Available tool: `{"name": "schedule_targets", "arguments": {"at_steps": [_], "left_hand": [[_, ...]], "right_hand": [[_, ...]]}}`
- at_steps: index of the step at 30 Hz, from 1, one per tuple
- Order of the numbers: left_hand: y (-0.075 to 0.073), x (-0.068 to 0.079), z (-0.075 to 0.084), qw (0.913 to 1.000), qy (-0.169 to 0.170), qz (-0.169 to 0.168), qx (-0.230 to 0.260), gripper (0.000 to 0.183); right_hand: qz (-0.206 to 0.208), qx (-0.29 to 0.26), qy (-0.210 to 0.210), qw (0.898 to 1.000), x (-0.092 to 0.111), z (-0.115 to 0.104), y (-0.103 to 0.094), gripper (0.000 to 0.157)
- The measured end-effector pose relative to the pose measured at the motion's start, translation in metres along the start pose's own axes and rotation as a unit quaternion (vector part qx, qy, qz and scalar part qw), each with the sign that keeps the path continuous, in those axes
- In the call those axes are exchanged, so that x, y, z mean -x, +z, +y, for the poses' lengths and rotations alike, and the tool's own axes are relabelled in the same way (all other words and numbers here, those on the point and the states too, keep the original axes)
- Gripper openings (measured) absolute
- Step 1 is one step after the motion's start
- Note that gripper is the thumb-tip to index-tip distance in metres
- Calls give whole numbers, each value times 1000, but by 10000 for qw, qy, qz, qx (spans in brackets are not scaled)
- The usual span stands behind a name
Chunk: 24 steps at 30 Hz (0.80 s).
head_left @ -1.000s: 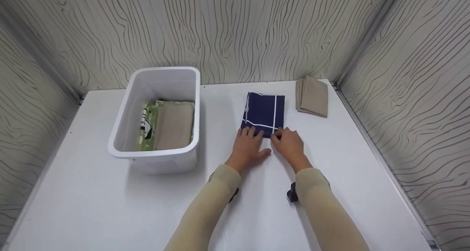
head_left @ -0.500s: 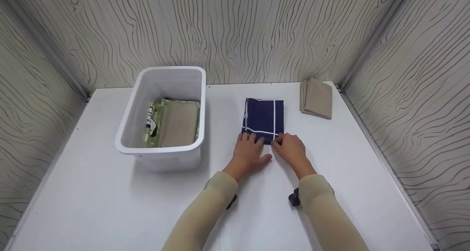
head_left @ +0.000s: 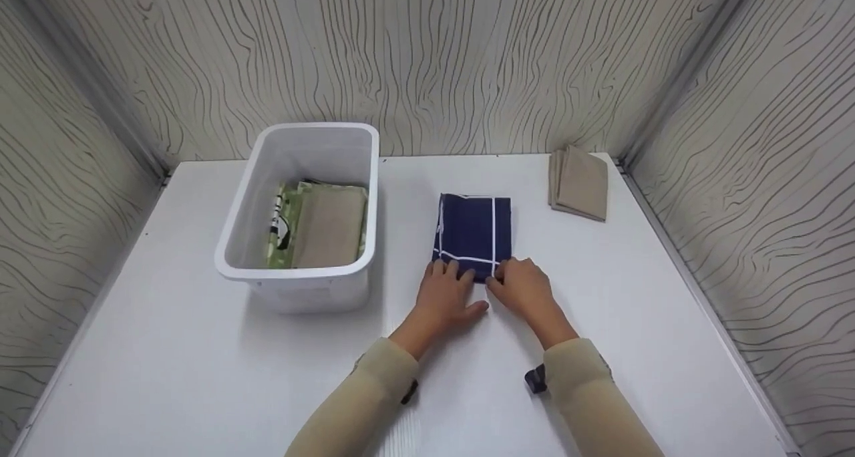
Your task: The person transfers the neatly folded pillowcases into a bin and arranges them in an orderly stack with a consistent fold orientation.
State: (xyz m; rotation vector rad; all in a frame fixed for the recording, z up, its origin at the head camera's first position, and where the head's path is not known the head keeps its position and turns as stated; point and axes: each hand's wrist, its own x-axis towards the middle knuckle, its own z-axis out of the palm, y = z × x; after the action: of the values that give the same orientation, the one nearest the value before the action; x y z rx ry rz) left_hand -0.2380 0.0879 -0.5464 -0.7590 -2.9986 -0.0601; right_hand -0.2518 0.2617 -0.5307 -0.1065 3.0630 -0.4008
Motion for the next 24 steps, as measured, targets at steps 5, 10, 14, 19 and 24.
{"name": "schedule_targets", "arguments": {"at_steps": [5,10,14,19,24], "left_hand": [[3,12,-4,9994,132,332,46,65],[5,21,-5,9988,210,441,94,65],[4,26,-6,9984,221,499,121,62],[1,34,-5,9983,239,532,-3,57],[1,40,-6,9976,287,631,-86,55]], "right_hand": [[38,335,-132,9993,7,-9,2,30],[32,303,-155,9994,12,-12,4,30],[131,245,-256,9993,15,-12,5,29],[141,-12,-249,9996,22,-12,8,25],[254,-357,-155,9989,29,-10,12,21]]}}
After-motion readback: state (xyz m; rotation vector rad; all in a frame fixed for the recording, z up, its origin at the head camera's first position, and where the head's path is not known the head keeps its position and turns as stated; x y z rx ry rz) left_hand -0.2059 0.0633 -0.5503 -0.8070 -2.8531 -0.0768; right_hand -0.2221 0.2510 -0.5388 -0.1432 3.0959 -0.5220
